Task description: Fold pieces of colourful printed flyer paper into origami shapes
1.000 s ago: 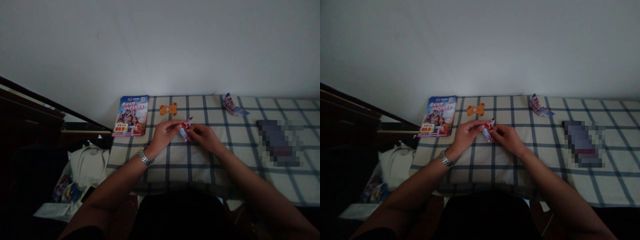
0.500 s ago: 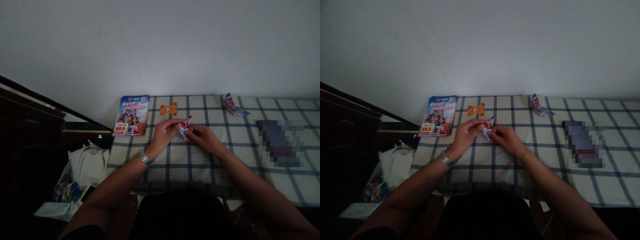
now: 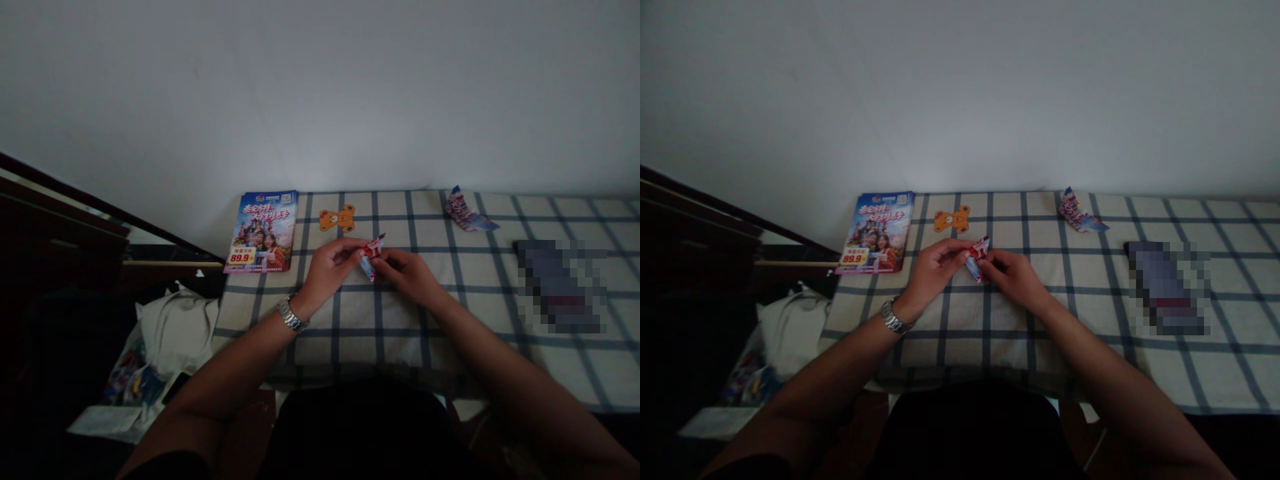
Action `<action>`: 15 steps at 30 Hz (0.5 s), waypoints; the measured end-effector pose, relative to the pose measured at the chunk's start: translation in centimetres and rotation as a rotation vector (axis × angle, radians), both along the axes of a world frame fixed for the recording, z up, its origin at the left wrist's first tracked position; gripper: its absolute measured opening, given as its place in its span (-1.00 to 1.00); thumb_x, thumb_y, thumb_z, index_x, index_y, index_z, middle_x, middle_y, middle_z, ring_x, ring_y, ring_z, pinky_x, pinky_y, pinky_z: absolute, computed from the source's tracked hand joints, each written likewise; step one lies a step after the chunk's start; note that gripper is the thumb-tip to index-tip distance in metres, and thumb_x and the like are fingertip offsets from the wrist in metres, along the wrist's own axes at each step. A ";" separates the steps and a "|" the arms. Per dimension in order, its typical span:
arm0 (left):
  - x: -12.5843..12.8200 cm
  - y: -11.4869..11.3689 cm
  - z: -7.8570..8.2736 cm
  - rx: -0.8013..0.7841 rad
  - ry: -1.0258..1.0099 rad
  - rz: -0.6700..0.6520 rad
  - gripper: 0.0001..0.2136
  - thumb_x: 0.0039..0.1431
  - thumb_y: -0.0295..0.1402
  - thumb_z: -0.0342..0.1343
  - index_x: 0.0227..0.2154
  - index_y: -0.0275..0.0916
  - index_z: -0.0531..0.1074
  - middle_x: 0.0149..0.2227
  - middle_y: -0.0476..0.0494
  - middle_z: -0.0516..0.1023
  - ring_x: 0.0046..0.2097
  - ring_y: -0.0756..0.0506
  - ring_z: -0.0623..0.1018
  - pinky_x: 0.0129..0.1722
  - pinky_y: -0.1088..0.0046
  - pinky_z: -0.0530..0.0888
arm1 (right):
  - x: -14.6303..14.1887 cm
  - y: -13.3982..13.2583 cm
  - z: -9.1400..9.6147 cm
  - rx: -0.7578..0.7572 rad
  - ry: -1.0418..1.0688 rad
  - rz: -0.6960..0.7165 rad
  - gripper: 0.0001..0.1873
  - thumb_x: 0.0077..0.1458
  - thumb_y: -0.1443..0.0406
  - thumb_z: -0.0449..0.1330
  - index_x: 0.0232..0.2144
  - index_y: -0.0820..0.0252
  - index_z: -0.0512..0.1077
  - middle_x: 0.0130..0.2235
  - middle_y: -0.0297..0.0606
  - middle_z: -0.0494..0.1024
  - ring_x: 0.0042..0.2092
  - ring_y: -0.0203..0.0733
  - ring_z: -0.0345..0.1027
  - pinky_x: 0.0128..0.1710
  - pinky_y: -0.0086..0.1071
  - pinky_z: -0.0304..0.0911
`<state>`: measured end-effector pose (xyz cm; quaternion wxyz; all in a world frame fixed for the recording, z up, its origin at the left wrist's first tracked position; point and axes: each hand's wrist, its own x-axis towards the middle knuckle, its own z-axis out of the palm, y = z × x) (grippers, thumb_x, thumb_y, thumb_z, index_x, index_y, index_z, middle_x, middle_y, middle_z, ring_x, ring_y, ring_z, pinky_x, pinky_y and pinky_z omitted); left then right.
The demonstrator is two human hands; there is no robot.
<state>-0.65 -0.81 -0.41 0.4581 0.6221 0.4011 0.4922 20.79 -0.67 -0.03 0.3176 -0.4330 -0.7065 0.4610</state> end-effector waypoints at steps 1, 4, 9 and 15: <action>0.0 0.0 -0.1 0.000 0.005 -0.005 -0.76 0.36 -0.20 0.26 -0.05 -0.21 0.62 -0.04 -0.19 0.70 -0.03 -0.12 0.68 0.01 0.35 0.62 | 0.0 0.0 0.0 0.008 -0.011 -0.001 -0.58 0.39 0.00 0.16 -0.42 0.11 0.45 -0.43 -0.33 0.55 -0.39 -0.21 0.39 -0.33 -0.34 0.25; -0.1 0.2 -0.4 -0.007 0.015 -0.022 -0.74 0.35 -0.20 0.27 -0.02 -0.22 0.59 -0.06 -0.20 0.69 -0.07 -0.10 0.68 -0.04 0.39 0.61 | 0.2 0.1 0.1 0.029 -0.048 0.013 -0.59 0.40 0.01 0.14 -0.42 0.12 0.43 -0.45 -0.34 0.52 -0.41 -0.23 0.36 -0.36 -0.36 0.21; 0.0 0.2 -0.2 -0.036 0.060 -0.090 -0.77 0.34 -0.20 0.28 -0.07 -0.22 0.58 -0.13 -0.15 0.70 -0.13 -0.09 0.68 -0.10 0.42 0.60 | 0.3 0.1 0.0 0.050 -0.096 0.062 -0.60 0.40 0.05 0.15 -0.42 0.14 0.45 -0.46 -0.36 0.51 -0.42 -0.25 0.34 -0.38 -0.38 0.17; 0.0 0.1 -0.1 -0.042 0.061 -0.057 -0.80 0.33 -0.21 0.29 -0.15 -0.22 0.58 -0.21 -0.10 0.69 -0.22 -0.05 0.65 -0.17 0.47 0.56 | 0.2 -0.1 -0.2 0.038 -0.042 0.052 -0.63 0.40 0.05 0.16 -0.34 0.15 0.50 -0.42 -0.34 0.54 -0.39 -0.25 0.36 -0.36 -0.39 0.19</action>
